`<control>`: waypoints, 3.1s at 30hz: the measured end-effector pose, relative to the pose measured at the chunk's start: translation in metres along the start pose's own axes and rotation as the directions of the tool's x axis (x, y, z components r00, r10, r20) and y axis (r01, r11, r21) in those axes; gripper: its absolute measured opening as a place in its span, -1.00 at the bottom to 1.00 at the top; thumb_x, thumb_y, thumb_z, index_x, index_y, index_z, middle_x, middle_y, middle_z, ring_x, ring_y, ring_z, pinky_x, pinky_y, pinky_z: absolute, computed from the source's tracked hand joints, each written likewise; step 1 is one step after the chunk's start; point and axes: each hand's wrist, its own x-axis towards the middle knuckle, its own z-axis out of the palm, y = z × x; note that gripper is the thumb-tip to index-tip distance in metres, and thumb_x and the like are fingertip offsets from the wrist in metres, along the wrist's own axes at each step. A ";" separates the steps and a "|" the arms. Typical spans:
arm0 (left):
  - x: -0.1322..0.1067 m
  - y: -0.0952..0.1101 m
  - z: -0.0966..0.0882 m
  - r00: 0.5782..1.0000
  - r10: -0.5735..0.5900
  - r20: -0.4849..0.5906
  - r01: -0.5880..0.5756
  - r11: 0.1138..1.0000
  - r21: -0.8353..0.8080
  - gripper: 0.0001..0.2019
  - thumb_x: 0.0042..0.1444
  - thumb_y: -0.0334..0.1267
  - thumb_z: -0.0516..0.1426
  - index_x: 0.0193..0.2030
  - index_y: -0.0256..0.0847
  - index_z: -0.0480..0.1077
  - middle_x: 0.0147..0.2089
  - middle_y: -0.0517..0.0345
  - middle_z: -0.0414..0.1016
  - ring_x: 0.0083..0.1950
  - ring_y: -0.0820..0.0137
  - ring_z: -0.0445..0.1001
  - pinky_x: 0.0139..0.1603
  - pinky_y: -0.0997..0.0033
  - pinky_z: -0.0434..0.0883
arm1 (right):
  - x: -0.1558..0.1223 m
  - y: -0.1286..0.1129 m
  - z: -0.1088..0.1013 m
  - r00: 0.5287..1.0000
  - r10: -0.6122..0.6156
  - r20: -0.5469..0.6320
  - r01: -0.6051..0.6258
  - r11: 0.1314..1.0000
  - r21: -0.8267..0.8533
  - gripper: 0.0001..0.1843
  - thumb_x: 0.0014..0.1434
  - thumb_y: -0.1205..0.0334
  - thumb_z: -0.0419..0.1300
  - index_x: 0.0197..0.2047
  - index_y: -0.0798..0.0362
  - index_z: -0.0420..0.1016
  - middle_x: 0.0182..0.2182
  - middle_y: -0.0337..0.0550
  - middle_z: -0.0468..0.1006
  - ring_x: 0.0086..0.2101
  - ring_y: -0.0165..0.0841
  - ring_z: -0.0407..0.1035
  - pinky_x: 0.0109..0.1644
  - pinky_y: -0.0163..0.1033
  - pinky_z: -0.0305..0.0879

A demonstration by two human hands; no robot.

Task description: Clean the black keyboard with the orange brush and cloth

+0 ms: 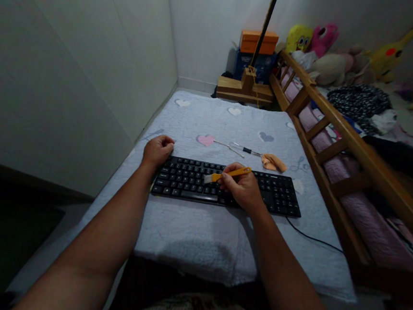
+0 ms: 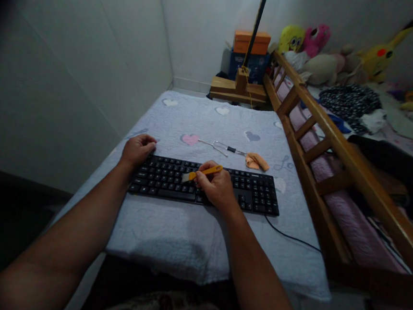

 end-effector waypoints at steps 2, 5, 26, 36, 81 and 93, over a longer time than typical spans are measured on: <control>0.000 0.001 0.000 1.000 0.000 0.000 0.000 1.000 0.006 -0.79 -0.05 -0.19 0.16 -0.27 -0.15 0.55 -0.30 0.14 0.61 -0.25 0.25 0.51 -0.06 0.26 0.47 | -0.001 0.001 0.004 0.999 0.008 0.044 -0.008 1.000 0.003 -0.74 0.20 -0.05 0.29 -0.24 -0.06 0.44 -0.41 -0.22 0.62 -0.44 -0.33 0.52 -0.37 -0.27 0.39; 0.000 0.002 0.000 1.000 -0.004 -0.001 0.004 1.000 0.001 -0.80 -0.05 -0.20 0.16 -0.29 -0.15 0.54 -0.31 0.14 0.60 -0.26 0.25 0.51 -0.06 0.25 0.47 | 0.000 0.005 0.005 0.996 0.011 0.084 -0.008 0.999 -0.034 -0.76 0.23 -0.03 0.28 -0.22 -0.05 0.46 -0.40 -0.21 0.62 -0.42 -0.33 0.52 -0.34 -0.27 0.40; -0.001 0.001 -0.001 1.000 0.003 -0.003 -0.003 1.000 -0.006 -0.79 -0.06 -0.19 0.16 -0.29 -0.16 0.55 -0.35 0.16 0.57 -0.28 0.26 0.50 -0.09 0.27 0.46 | 0.000 -0.006 -0.019 0.994 -0.064 -0.084 0.042 0.970 -0.238 -0.88 0.14 0.12 0.19 -0.39 -0.05 0.41 -0.56 -0.29 0.46 -0.53 -0.39 0.32 -0.41 -0.29 0.21; 0.000 0.001 0.000 1.000 0.013 -0.006 -0.013 1.000 -0.026 -0.79 -0.07 -0.18 0.17 -0.29 -0.15 0.55 -0.32 0.14 0.59 -0.26 0.25 0.52 -0.08 0.26 0.46 | 0.000 0.000 -0.018 1.000 -0.029 -0.011 0.025 0.969 -0.245 -0.86 0.19 0.08 0.20 -0.31 -0.04 0.45 -0.51 -0.25 0.52 -0.51 -0.35 0.41 -0.40 -0.27 0.29; 0.004 -0.009 0.003 1.000 -0.001 -0.007 0.001 1.000 0.000 -0.75 -0.08 -0.15 0.18 -0.26 -0.15 0.57 -0.34 0.15 0.57 -0.28 0.26 0.49 -0.11 0.26 0.42 | -0.026 0.009 -0.102 0.967 0.041 -0.253 -0.131 0.929 -0.347 -0.91 0.11 0.14 0.25 -0.38 -0.08 0.44 -0.57 -0.26 0.51 -0.54 -0.31 0.39 -0.45 -0.22 0.28; 0.004 -0.011 0.003 1.000 0.016 -0.003 -0.016 1.000 -0.011 -0.75 -0.05 -0.14 0.17 -0.25 -0.15 0.57 -0.34 0.14 0.57 -0.27 0.25 0.50 -0.12 0.26 0.42 | -0.027 0.005 -0.098 0.966 0.082 -0.245 -0.133 0.971 -0.200 -0.88 0.08 0.11 0.28 -0.33 -0.09 0.45 -0.57 -0.25 0.47 -0.55 -0.27 0.39 -0.45 -0.19 0.28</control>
